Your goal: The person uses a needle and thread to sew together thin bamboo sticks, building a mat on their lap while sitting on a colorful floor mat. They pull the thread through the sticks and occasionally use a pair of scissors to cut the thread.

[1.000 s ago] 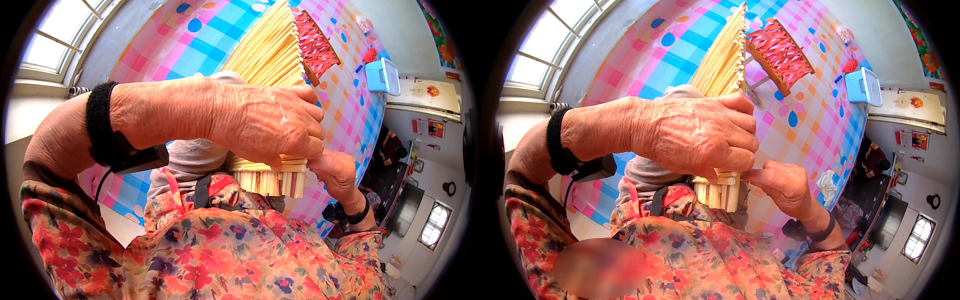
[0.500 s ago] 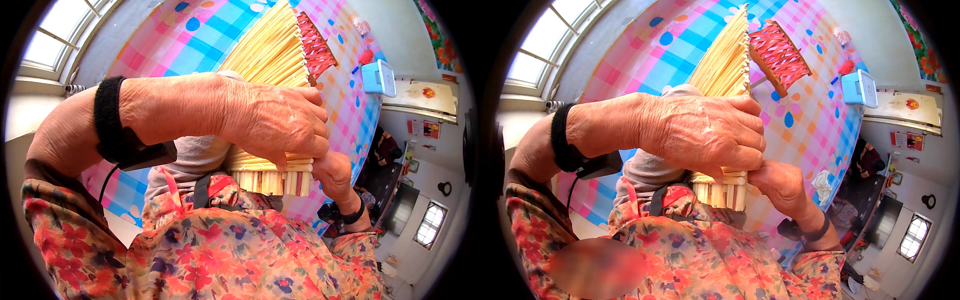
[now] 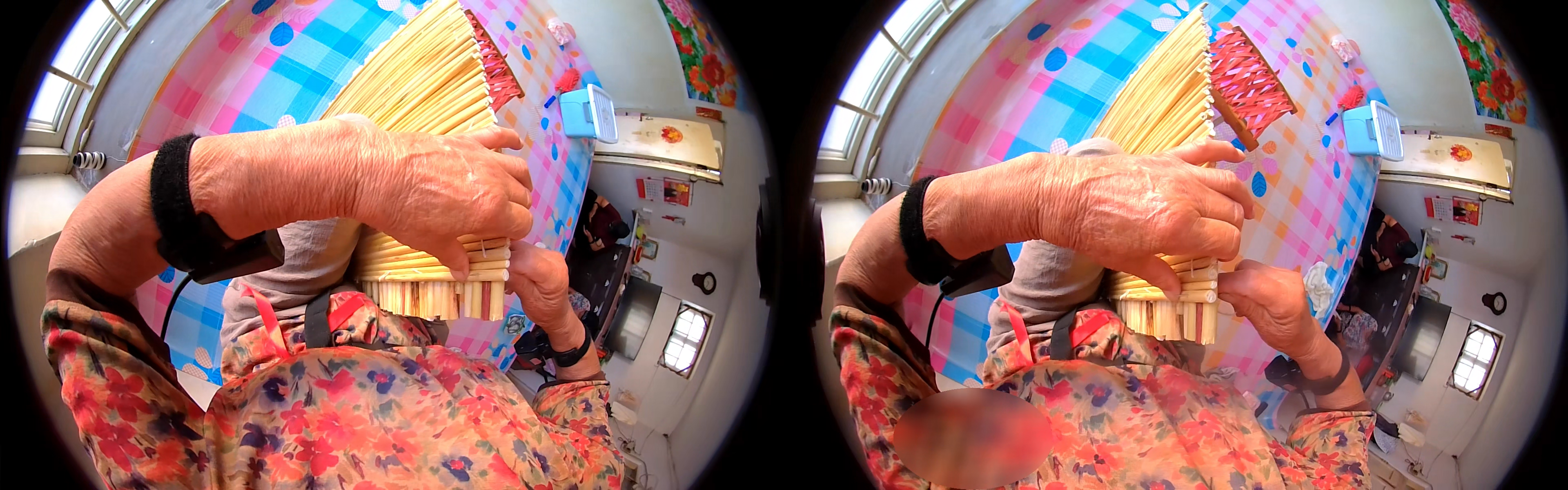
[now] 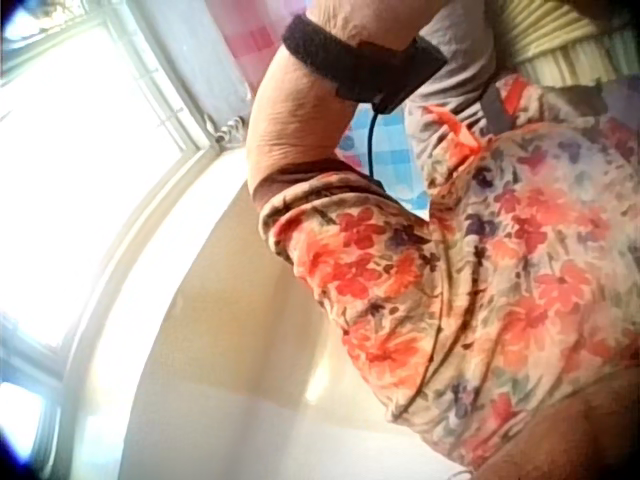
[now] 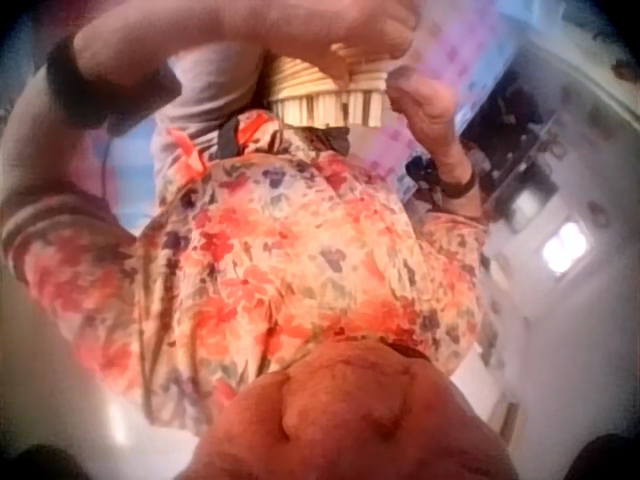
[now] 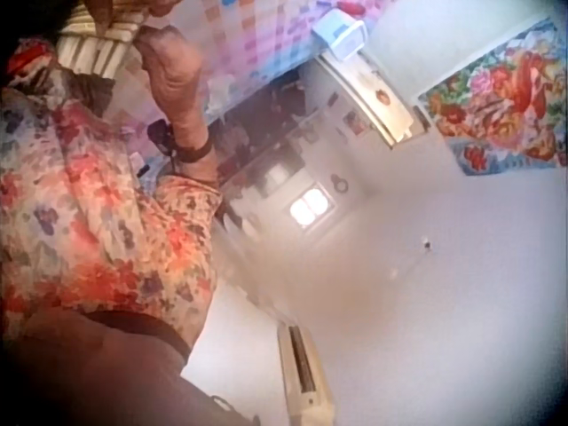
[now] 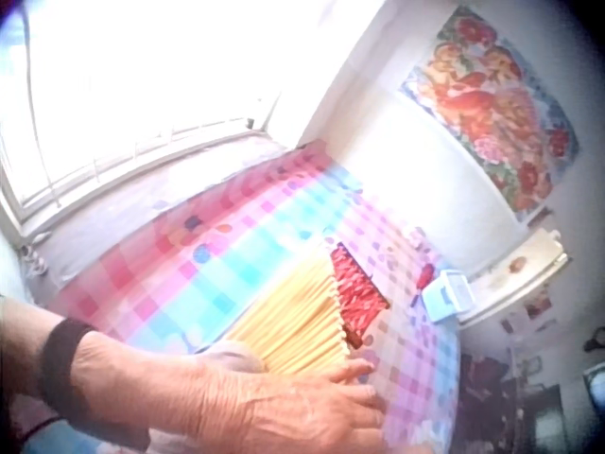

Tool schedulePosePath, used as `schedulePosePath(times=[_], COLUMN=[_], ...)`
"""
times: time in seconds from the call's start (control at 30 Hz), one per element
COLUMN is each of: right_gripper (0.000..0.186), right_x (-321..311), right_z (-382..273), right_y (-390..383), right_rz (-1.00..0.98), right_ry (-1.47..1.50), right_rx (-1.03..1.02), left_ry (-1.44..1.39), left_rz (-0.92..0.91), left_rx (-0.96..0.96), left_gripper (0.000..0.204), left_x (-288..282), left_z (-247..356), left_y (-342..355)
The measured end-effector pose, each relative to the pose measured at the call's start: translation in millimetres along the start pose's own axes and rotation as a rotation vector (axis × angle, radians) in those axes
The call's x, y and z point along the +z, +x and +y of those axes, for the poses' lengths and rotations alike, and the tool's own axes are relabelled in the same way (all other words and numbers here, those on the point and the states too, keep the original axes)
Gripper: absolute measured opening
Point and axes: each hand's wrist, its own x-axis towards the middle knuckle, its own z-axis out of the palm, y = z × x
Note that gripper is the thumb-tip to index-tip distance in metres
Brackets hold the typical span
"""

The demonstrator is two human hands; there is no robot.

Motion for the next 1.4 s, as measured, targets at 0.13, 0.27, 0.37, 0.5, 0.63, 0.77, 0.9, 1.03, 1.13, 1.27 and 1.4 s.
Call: schedulePosePath(times=[0.13,0.27,0.37,0.5,0.63,0.77,0.9,1.03,1.13,1.27,1.4], right_gripper=[0.013,0.013,0.010,0.016,0.022,0.020,0.023,0.028,0.033,0.043,0.048], right_x=[1,1,0,4,10,23,38,27,24,39,43], right_z=[1,-6,-11,-18,-34,-41,-30,-35,-25,-15,-16], right_y=[3,4,6,4,5,5,9,3,-6,-12,-10], right_rz=[-0.024,-0.024,-0.045,-0.032,0.023,0.114,0.309,0.294,0.402,0.503,0.468], right_ry=[-0.014,-0.038,-0.051,0.007,0.118,0.029,-0.048,0.123,0.214,-0.028,-0.018], right_rx=[0.015,0.008,-0.005,0.131,0.297,0.231,0.068,0.251,0.246,-0.177,0.035], left_ry=[-0.011,-0.022,-0.013,0.007,0.006,0.054,0.074,0.199,0.227,0.296,0.331], left_rz=[-0.009,0.031,0.034,0.016,0.040,0.026,-0.011,0.000,-0.024,-0.053,-0.027], left_rx=[-0.002,-0.005,0.002,-0.009,0.006,0.010,-0.005,0.003,0.033,-0.006,-0.050], left_gripper=[0.041,0.042,0.042,0.042,0.043,0.046,0.050,0.044,0.042,0.040,0.042], left_x=[-1,2,1,-1,2,1,-2,-8,-14,-25,-31], left_z=[-3,2,1,2,2,0,-1,-4,-6,-3,2], left_y=[-2,-4,-5,-4,-4,-4,-4,3,6,4,7])
